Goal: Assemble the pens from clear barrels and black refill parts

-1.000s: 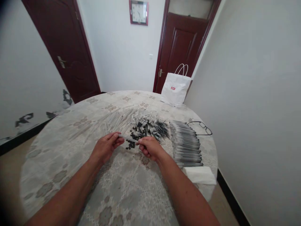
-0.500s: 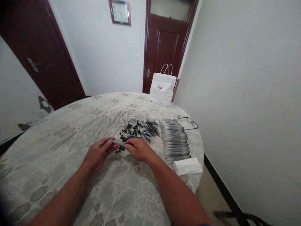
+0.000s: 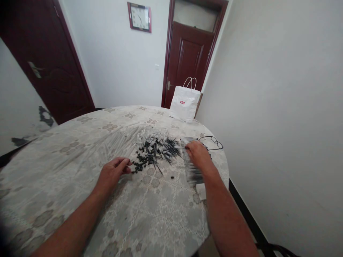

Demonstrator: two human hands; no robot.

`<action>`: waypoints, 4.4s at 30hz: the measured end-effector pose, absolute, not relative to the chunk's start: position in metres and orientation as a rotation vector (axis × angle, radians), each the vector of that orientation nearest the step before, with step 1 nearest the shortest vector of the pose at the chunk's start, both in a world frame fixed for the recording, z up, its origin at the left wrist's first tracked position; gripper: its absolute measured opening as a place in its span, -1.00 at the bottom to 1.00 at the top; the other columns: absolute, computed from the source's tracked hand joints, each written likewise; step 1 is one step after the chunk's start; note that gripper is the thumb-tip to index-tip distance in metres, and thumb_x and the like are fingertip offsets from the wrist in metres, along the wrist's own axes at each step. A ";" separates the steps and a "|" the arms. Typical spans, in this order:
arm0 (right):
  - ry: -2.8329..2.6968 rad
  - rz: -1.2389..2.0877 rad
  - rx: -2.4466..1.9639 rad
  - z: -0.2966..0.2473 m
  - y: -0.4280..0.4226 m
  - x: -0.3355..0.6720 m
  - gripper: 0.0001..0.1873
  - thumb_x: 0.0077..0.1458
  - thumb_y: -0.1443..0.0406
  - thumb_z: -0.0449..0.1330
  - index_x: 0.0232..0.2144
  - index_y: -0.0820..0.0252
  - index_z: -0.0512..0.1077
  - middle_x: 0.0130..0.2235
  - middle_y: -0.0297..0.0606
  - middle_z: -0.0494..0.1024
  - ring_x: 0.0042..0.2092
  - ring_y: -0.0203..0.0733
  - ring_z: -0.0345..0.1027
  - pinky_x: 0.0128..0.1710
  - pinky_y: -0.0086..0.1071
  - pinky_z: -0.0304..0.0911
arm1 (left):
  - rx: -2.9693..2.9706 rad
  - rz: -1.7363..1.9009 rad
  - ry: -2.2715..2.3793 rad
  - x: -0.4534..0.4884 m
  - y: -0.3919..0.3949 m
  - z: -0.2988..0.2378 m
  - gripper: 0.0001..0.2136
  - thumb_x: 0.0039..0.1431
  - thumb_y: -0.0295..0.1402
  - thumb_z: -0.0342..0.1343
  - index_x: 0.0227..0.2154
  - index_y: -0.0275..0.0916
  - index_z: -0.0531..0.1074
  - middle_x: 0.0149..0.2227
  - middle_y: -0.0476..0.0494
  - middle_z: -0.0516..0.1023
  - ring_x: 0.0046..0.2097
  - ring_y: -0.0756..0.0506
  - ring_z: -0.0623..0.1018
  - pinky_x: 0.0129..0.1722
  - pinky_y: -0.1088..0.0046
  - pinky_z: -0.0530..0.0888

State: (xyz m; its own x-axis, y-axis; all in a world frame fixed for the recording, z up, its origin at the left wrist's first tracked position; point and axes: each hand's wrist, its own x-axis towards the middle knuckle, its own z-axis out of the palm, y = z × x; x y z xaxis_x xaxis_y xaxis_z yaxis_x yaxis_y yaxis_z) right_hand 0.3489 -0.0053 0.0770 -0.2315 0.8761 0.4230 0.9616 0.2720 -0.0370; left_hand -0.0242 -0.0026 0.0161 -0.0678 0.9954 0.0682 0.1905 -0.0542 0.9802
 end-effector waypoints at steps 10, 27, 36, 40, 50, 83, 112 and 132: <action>-2.124 -0.528 -1.979 0.047 0.005 0.412 -0.79 0.17 0.38 0.15 -0.20 0.22 0.56 -0.22 -0.09 0.55 -0.13 -0.10 0.35 -0.06 -0.31 0.18 | 1.493 1.202 1.531 -0.027 -0.001 0.016 -0.68 0.11 -0.07 0.10 -0.33 -0.24 0.54 -0.47 -0.09 0.60 -0.48 -0.10 0.55 -0.45 0.46 0.42; -2.066 -0.558 -1.820 0.050 -0.007 0.340 -0.74 0.22 0.30 0.04 -0.19 0.21 0.52 -0.19 -0.09 0.57 -0.13 -0.06 0.39 -0.07 -0.26 0.23 | 1.810 1.258 1.981 -0.064 0.011 -0.002 -0.78 0.22 -0.36 0.03 -0.14 -0.23 0.50 -0.18 -0.17 0.61 -0.15 -0.12 0.57 -0.08 0.39 0.42; -2.323 -0.214 -1.625 0.058 0.003 0.246 -0.78 0.24 0.24 0.09 -0.18 0.17 0.50 -0.20 -0.16 0.58 -0.14 -0.11 0.42 -0.11 -0.35 0.20 | 2.253 0.682 2.178 -0.051 0.005 -0.011 -0.72 0.21 -0.31 0.13 -0.02 -0.20 0.48 -0.09 -0.24 0.50 0.00 -0.23 0.41 0.01 0.27 0.33; -2.231 -0.249 -1.646 0.037 0.008 0.235 -0.78 0.26 0.26 0.08 -0.17 0.20 0.49 -0.18 -0.13 0.56 -0.10 -0.11 0.40 -0.08 -0.36 0.18 | 2.272 0.575 2.213 -0.052 0.003 -0.006 -0.72 0.23 -0.32 0.09 -0.02 -0.22 0.48 -0.12 -0.27 0.52 -0.02 -0.26 0.42 -0.04 0.22 0.32; -2.210 -0.212 -1.809 0.016 0.005 0.244 -0.79 0.26 0.27 0.08 -0.15 0.18 0.49 -0.18 -0.17 0.55 -0.10 -0.14 0.38 -0.08 -0.39 0.16 | 2.289 0.290 2.286 -0.048 -0.004 0.004 -0.73 0.27 -0.35 -0.06 -0.18 -0.33 0.51 -0.19 -0.37 0.53 -0.10 -0.30 0.50 -0.15 0.21 0.40; -2.035 -0.121 -1.713 -0.005 0.021 0.230 -0.74 0.29 0.27 0.01 -0.13 0.19 0.47 -0.14 -0.14 0.51 -0.13 -0.17 0.39 -0.14 -0.39 0.21 | 1.675 1.226 1.544 -0.046 -0.003 0.022 -0.65 0.29 -0.09 -0.08 -0.32 -0.25 0.47 -0.50 -0.04 0.46 -0.45 -0.05 0.48 -0.36 0.44 0.41; -0.890 1.256 -0.784 0.012 0.011 0.214 -0.75 -0.05 0.21 0.35 -0.30 0.13 0.44 -0.25 -0.33 0.55 -0.46 -0.40 0.31 -0.66 -0.57 0.06 | 1.327 0.993 1.214 -0.021 -0.006 0.016 -0.59 0.05 0.06 0.15 -0.42 -0.26 0.48 -0.52 -0.01 0.46 -0.55 0.02 0.41 -0.51 0.52 0.35; -0.978 1.314 -0.833 0.007 0.010 0.216 -0.74 -0.07 0.20 0.37 -0.32 0.13 0.44 -0.37 -0.38 0.51 -0.48 -0.37 0.29 -0.65 -0.55 0.05 | 1.298 0.966 1.176 -0.021 -0.007 0.014 -0.63 0.06 -0.01 0.18 -0.36 -0.28 0.47 -0.48 -0.02 0.46 -0.54 0.02 0.43 -0.52 0.52 0.33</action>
State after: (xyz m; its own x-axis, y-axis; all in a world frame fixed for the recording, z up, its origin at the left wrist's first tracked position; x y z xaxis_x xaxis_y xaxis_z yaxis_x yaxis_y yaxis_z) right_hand 0.2162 0.0102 0.0072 -0.0041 0.9946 0.1039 -0.3845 0.0943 -0.9183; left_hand -0.0207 -0.0067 0.0143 0.1798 0.9795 -0.0904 0.1015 0.0730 0.9922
